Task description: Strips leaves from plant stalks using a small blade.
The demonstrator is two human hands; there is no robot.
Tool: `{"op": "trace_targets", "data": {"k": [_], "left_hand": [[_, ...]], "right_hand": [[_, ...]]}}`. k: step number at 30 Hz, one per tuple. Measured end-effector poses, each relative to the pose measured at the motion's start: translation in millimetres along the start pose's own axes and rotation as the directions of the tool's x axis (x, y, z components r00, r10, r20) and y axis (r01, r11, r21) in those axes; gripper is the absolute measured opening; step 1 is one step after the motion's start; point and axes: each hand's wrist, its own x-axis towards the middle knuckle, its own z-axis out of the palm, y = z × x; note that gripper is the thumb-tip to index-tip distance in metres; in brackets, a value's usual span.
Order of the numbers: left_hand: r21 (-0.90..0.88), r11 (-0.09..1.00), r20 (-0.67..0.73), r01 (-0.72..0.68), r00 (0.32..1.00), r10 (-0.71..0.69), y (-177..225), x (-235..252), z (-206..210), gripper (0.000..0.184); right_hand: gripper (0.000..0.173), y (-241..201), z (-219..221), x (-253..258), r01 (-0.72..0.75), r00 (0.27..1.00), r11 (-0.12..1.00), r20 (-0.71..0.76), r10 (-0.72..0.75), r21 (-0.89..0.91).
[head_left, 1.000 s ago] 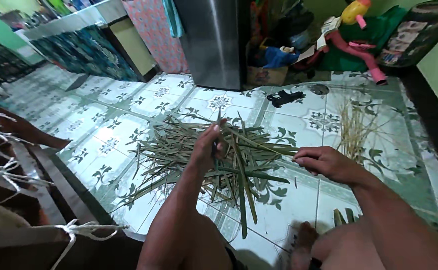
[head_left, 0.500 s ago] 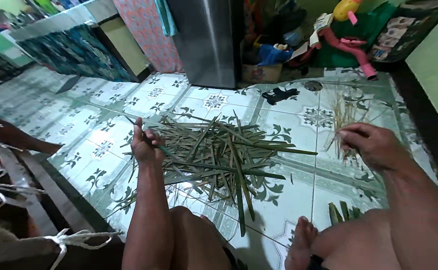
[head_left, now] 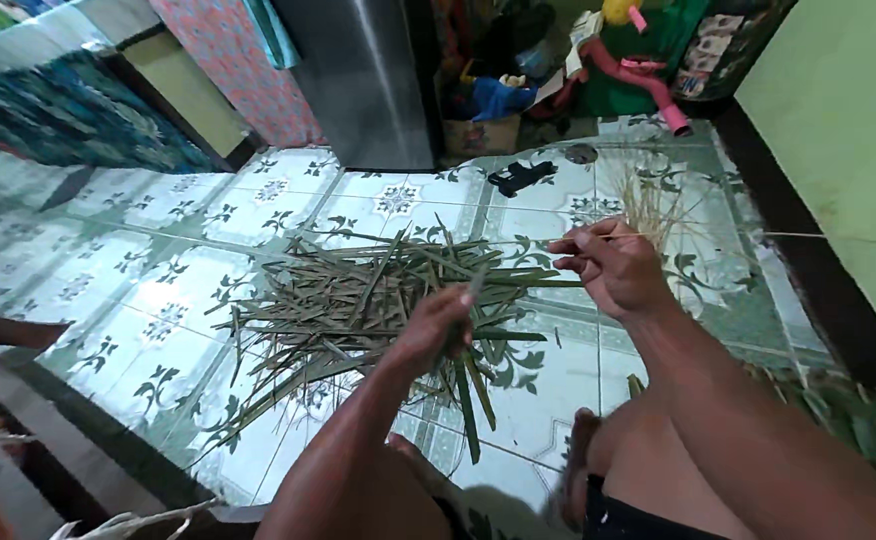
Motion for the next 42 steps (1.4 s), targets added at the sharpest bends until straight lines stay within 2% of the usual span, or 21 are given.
{"op": "trace_targets", "data": {"k": [2, 7, 9, 11, 12, 13, 14, 15, 16, 17, 19, 22, 25, 29, 34, 37, 39, 42], "left_hand": [[-0.099, 0.995, 0.024, -0.018, 0.999, 0.021, -4, 8, 9, 0.047], [-0.358, 0.922, -0.128, -0.146, 0.986, 0.106, 4, 21, -5, 0.045], [-0.362, 0.921, -0.157, -0.146, 0.983, 0.094, 9, 23, -11, 0.04], [-0.334, 0.928, -0.181, -0.164, 0.978, 0.107, 13, 23, -18, 0.039], [-0.32, 0.93, -0.195, -0.182, 0.973, 0.124, 14, 23, -21, 0.04], [-0.311, 0.93, -0.21, -0.194, 0.969, 0.132, 15, 24, -24, 0.04], [-0.304, 0.933, -0.23, -0.195, 0.965, 0.126, 16, 24, -26, 0.039], [-0.301, 0.935, -0.24, -0.186, 0.964, 0.115, 17, 24, -27, 0.038], [-0.302, 0.937, -0.245, -0.176, 0.964, 0.102, 17, 24, -27, 0.038], [-0.304, 0.938, -0.244, -0.166, 0.965, 0.091, 16, 24, -27, 0.039], [-0.297, 0.943, -0.243, -0.148, 0.967, 0.076, 14, 24, -25, 0.042], [-0.272, 0.954, -0.218, -0.124, 0.974, 0.065, 14, 24, -22, 0.043], [-0.249, 0.964, -0.191, -0.094, 0.981, 0.046, 13, 24, -19, 0.043], [-0.242, 0.966, -0.152, -0.091, 0.987, 0.055, 10, 25, -18, 0.043], [-0.141, 0.987, -0.137, -0.082, 0.989, 0.063, 7, 26, -10, 0.042], [-0.063, 0.998, -0.038, -0.023, 0.999, 0.02, 1, 27, 8, 0.039], [-0.108, 0.994, -0.01, -0.02, 1.0, 0.019, 3, 24, 10, 0.037], [-0.275, 0.95, -0.046, -0.148, 0.989, 0.14, 14, 19, -11, 0.045]], "right_hand": [[0.01, 6, 12, -6, -0.034, 0.999, 0.997, 0.029, 0.032, 0.064], [0.011, 18, 25, -15, -0.16, 0.985, 0.974, 0.092, 0.146, 0.162], [0.013, 19, 24, -18, -0.277, 0.943, 0.957, 0.214, 0.254, 0.088], [0.022, 19, 24, -24, -0.308, 0.862, 0.943, 0.384, 0.331, -0.122], [0.024, 19, 26, -29, -0.219, 0.842, 0.944, 0.441, 0.311, -0.247], [0.024, 18, 28, -35, -0.037, 0.85, 0.932, 0.479, 0.219, -0.361], [0.024, 19, 29, -39, 0.203, 0.864, 0.874, 0.501, 0.053, -0.442], [0.024, 20, 29, -41, 0.424, 0.847, 0.767, 0.511, -0.147, -0.482], [0.024, 19, 27, -39, 0.571, 0.805, 0.64, 0.505, -0.313, -0.514], [0.023, 15, 25, -34, 0.643, 0.766, 0.529, 0.492, -0.414, -0.555], [0.025, 9, 20, -22, 0.661, 0.74, 0.373, 0.481, -0.471, -0.651], [0.038, 10, 10, -4, 0.586, 0.804, 0.275, 0.504, -0.315, -0.762], [0.036, 15, 8, 2, 0.527, 0.84, 0.322, 0.54, -0.055, -0.787], [0.028, 14, 10, 5, 0.403, 0.804, 0.531, 0.565, 0.184, -0.746], [0.021, 16, 17, 2, 0.22, 0.845, 0.684, 0.486, 0.223, -0.695], [0.019, 16, 24, -1, 0.213, 0.861, 0.728, 0.478, 0.176, -0.652], [0.02, 18, 22, -1, 0.271, 0.847, 0.733, 0.516, 0.126, -0.624], [0.022, 12, 14, -1, 0.265, 0.816, 0.765, 0.56, 0.146, -0.587]]}}
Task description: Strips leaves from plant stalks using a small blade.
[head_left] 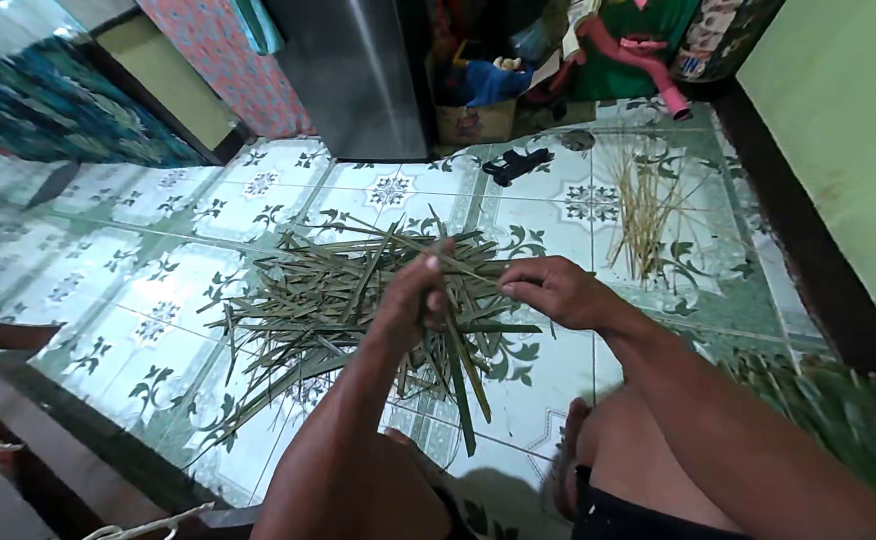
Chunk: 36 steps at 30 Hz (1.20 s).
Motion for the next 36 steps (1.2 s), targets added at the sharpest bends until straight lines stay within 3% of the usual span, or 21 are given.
{"op": "trace_targets", "data": {"k": [2, 7, 10, 13, 16, 22, 27, 30, 33, 36], "left_hand": [[-0.066, 0.996, -0.008, -0.056, 0.998, 0.055, 5, 1, -11, 0.047], [0.097, 0.994, 0.034, 0.041, 0.998, -0.044, -1, -3, 3, 0.046], [0.023, 0.994, -0.053, -0.11, 0.992, 0.111, 18, -5, -17, 0.043], [-0.055, 0.986, -0.081, -0.156, 0.985, 0.151, 21, -3, -27, 0.045], [-0.018, 0.991, -0.118, -0.131, 0.985, 0.128, 14, 0, -23, 0.045], [0.135, 0.991, -0.047, 0.016, 0.999, -0.01, -2, -1, 2, 0.045], [-0.044, 0.972, -0.148, -0.231, 0.964, 0.222, 36, -9, -27, 0.041], [-0.051, 0.96, -0.273, -0.275, 0.928, 0.252, 42, -13, -39, 0.037], [0.042, 0.97, -0.312, -0.238, 0.919, 0.239, 38, -12, -43, 0.039], [0.178, 0.981, -0.252, -0.072, 0.961, 0.116, 17, -9, -28, 0.034]], "right_hand": [[0.021, -2, -1, -1, -0.018, 1.0, 0.998, 0.026, 0.017, 0.052], [0.021, -6, 1, 2, -0.033, 0.998, 0.994, 0.062, 0.026, 0.106], [0.021, -5, -5, -2, -0.033, 0.997, 0.997, 0.077, 0.028, 0.07], [0.021, -3, -4, 1, -0.097, 0.987, 0.994, 0.131, 0.091, 0.041], [0.022, -8, 3, 5, -0.171, 0.978, 0.984, 0.127, 0.163, 0.058], [0.025, -3, 5, 7, -0.045, 0.998, 0.999, 0.045, 0.045, -0.002], [0.024, 2, -14, -10, -0.007, 0.999, 1.0, 0.048, 0.007, 0.003], [0.025, 1, -17, -11, -0.091, 0.994, 0.996, 0.059, 0.09, 0.011], [0.027, -4, -14, -8, -0.216, 0.976, 0.976, 0.039, 0.215, 0.028], [0.026, -8, -5, -1, -0.258, 0.966, 0.965, 0.008, 0.258, 0.051]]}}
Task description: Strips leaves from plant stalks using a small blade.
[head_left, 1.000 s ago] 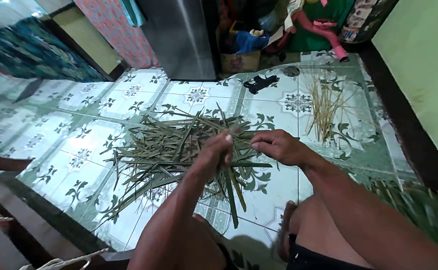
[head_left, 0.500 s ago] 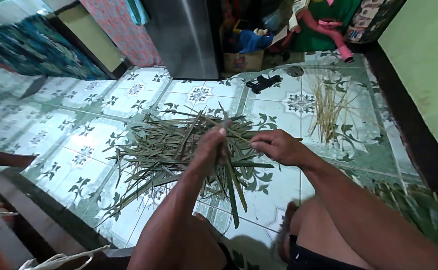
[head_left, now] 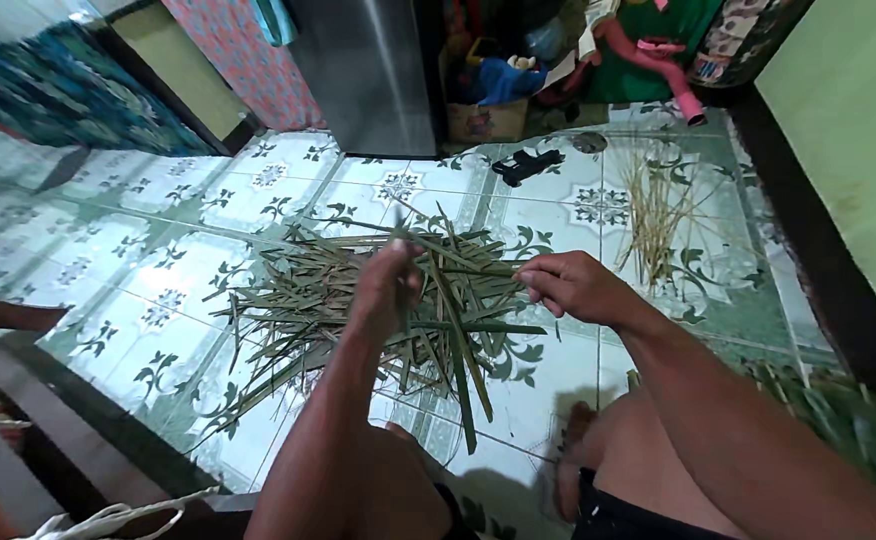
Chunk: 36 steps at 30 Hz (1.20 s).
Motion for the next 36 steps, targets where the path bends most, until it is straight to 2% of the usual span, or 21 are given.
{"op": "trace_targets", "data": {"k": [4, 6, 11, 15, 17, 21, 24, 26, 28, 31, 34, 36], "left_hand": [[0.238, 0.966, 0.25, 0.105, 0.954, -0.165, -18, -12, 49, 0.032], [0.17, 0.977, 0.301, 0.128, 0.937, -0.175, -17, -14, 56, 0.038], [-0.145, 0.989, 0.234, 0.04, 0.972, -0.005, 1, -1, 20, 0.046], [-0.048, 0.991, 0.344, 0.124, 0.934, -0.1, -4, -6, 27, 0.048], [-0.051, 0.997, 0.272, 0.063, 0.961, -0.047, 5, -3, 18, 0.045], [-0.195, 0.978, 0.102, -0.071, 0.991, 0.092, 20, 3, -21, 0.039], [-0.218, 0.971, -0.046, -0.103, 0.994, 0.095, 19, 4, -34, 0.04], [-0.186, 0.978, -0.086, -0.092, 0.993, 0.077, 16, 4, -35, 0.041], [-0.147, 0.988, -0.034, -0.046, 0.999, 0.041, 8, 4, -27, 0.041], [-0.013, 0.997, 0.127, 0.076, 0.989, -0.074, -9, -4, 9, 0.043], [0.119, 0.982, 0.28, 0.147, 0.944, -0.176, -19, -13, 51, 0.043], [0.075, 0.984, 0.284, 0.161, 0.943, -0.176, -20, -13, 56, 0.041]], "right_hand": [[0.025, -6, 16, 4, 0.088, 0.996, 0.996, 0.016, -0.088, 0.011], [0.026, -5, 19, 4, 0.167, 0.986, 0.986, 0.025, -0.167, -0.021], [0.028, 0, 10, 1, 0.275, 0.961, 0.954, 0.066, -0.269, -0.119], [0.028, 2, 7, 0, 0.322, 0.946, 0.936, 0.085, -0.313, -0.14], [0.028, 3, 4, -3, 0.338, 0.94, 0.933, 0.092, -0.328, -0.126], [0.029, 10, -4, -6, 0.309, 0.95, 0.942, 0.08, -0.3, -0.135], [0.028, 13, -9, -6, 0.206, 0.978, 0.971, 0.062, -0.199, -0.125], [0.029, 12, -9, -5, 0.135, 0.99, 0.987, 0.063, -0.13, -0.088], [0.029, 9, -6, -2, 0.079, 0.996, 0.995, 0.055, -0.076, -0.066], [0.03, 2, 5, 0, 0.052, 0.997, 0.997, 0.051, -0.049, -0.055], [0.031, 0, 15, 2, 0.128, 0.99, 0.988, 0.075, -0.123, -0.081], [0.03, 2, 17, 1, 0.212, 0.975, 0.973, 0.09, -0.204, -0.094]]}}
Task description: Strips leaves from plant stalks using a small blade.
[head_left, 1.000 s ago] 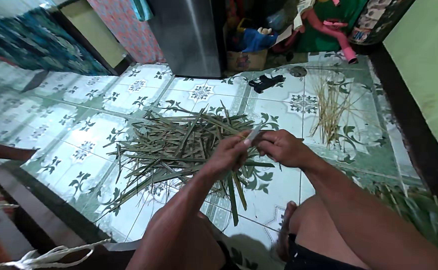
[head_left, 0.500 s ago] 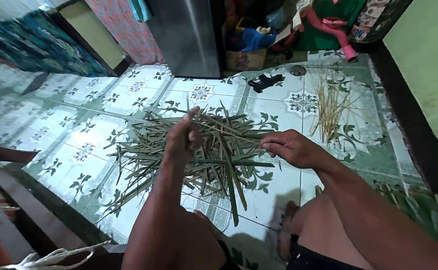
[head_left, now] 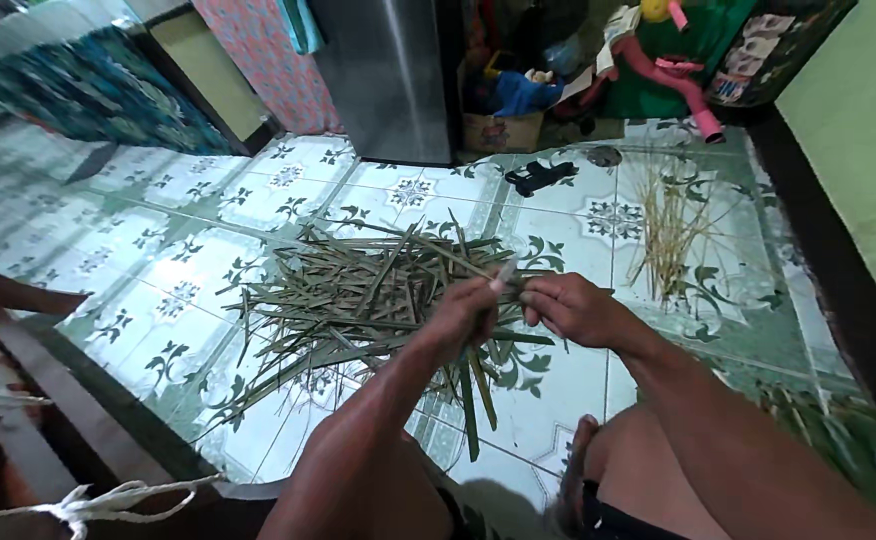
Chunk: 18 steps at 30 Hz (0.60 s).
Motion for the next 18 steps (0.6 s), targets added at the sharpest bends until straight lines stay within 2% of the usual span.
{"op": "trace_targets", "data": {"k": [5, 8, 11, 14, 18], "left_hand": [[-0.194, 0.971, -0.082, -0.138, 0.989, 0.125, 9, 3, -24, 0.046], [-0.164, 0.974, -0.111, -0.157, 0.984, 0.14, 7, 3, -21, 0.045], [-0.098, 0.99, -0.104, -0.101, 0.99, 0.091, 6, 1, -18, 0.042], [-0.133, 0.975, -0.182, -0.18, 0.971, 0.154, 17, -1, -37, 0.042], [-0.183, 0.962, -0.173, -0.2, 0.97, 0.169, 17, -1, -40, 0.044]], "right_hand": [[0.03, 0, -7, 1, 0.056, 0.998, 0.998, 0.038, -0.058, 0.034], [0.03, 0, -6, 3, 0.071, 0.997, 0.996, 0.034, -0.072, 0.05], [0.03, 2, -7, 1, 0.065, 0.997, 0.996, 0.042, -0.067, 0.053], [0.03, 4, -11, -5, 0.077, 0.995, 0.996, 0.054, -0.079, 0.033], [0.029, 5, -13, -8, 0.061, 0.995, 0.998, 0.072, -0.063, 0.031]]}}
